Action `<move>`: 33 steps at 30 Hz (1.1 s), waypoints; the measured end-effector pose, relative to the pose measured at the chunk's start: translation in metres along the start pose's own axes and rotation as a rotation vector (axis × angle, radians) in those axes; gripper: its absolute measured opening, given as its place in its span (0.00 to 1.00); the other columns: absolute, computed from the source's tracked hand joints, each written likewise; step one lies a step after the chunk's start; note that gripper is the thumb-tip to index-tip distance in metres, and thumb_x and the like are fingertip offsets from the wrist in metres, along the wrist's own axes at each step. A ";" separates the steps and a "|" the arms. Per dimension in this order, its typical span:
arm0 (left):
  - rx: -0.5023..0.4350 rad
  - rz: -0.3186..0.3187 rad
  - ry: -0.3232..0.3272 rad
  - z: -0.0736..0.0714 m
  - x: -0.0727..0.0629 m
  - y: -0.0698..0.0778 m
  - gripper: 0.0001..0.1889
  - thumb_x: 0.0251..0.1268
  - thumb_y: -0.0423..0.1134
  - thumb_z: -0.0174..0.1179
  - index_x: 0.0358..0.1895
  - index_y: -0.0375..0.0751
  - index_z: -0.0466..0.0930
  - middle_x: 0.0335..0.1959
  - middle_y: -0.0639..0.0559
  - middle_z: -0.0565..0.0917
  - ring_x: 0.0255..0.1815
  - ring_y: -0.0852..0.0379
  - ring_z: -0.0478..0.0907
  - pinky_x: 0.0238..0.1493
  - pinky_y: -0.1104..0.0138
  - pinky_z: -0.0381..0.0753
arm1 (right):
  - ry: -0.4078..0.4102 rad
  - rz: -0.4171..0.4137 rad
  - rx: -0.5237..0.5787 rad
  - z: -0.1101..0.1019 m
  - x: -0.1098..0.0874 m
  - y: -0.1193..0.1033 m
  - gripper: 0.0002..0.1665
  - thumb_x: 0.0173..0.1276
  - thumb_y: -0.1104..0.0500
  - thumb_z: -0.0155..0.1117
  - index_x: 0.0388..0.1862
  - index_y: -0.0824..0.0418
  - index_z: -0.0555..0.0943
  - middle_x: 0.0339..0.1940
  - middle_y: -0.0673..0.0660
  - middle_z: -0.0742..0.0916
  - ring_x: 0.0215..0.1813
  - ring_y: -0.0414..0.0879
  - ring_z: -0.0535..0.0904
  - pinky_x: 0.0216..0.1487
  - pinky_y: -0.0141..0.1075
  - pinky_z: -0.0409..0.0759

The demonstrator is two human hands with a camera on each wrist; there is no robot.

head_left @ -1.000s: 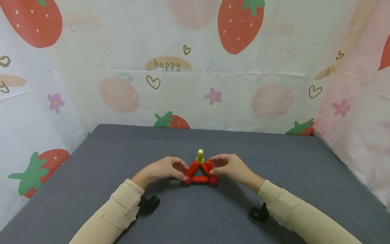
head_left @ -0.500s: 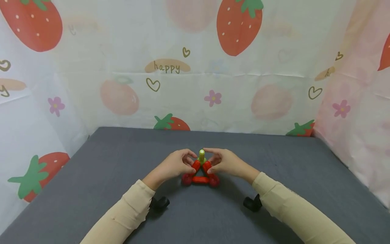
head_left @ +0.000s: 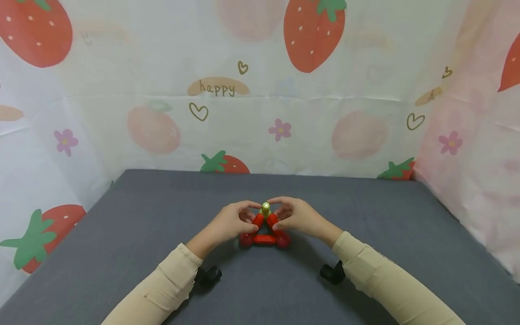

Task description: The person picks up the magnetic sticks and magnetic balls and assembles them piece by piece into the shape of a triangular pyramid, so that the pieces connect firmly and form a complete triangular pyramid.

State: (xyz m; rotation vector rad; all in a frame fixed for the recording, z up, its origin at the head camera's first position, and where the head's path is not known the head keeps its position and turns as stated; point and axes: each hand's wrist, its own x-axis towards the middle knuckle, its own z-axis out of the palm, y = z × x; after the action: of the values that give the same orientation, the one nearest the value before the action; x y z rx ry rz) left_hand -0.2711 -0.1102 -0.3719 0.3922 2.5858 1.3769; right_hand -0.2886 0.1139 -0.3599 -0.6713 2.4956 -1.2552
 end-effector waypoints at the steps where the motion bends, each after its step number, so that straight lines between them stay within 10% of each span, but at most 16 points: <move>1: 0.001 0.001 0.007 0.000 0.000 0.000 0.25 0.60 0.34 0.69 0.62 0.49 0.79 0.42 0.51 0.84 0.41 0.59 0.82 0.44 0.62 0.84 | 0.005 -0.005 -0.006 0.000 0.000 -0.001 0.35 0.62 0.61 0.74 0.68 0.55 0.75 0.46 0.56 0.87 0.52 0.50 0.85 0.51 0.42 0.85; 33: 0.009 0.031 0.068 0.006 -0.002 0.002 0.20 0.59 0.33 0.70 0.56 0.47 0.82 0.37 0.53 0.86 0.36 0.60 0.81 0.38 0.66 0.83 | 0.095 -0.033 -0.055 0.009 -0.002 0.002 0.28 0.60 0.61 0.75 0.61 0.58 0.80 0.47 0.54 0.88 0.47 0.45 0.85 0.51 0.42 0.84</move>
State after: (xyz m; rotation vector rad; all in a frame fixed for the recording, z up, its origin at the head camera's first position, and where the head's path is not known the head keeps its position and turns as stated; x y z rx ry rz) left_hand -0.2667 -0.1048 -0.3733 0.3956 2.6522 1.4132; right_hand -0.2833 0.1099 -0.3668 -0.6839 2.6148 -1.2626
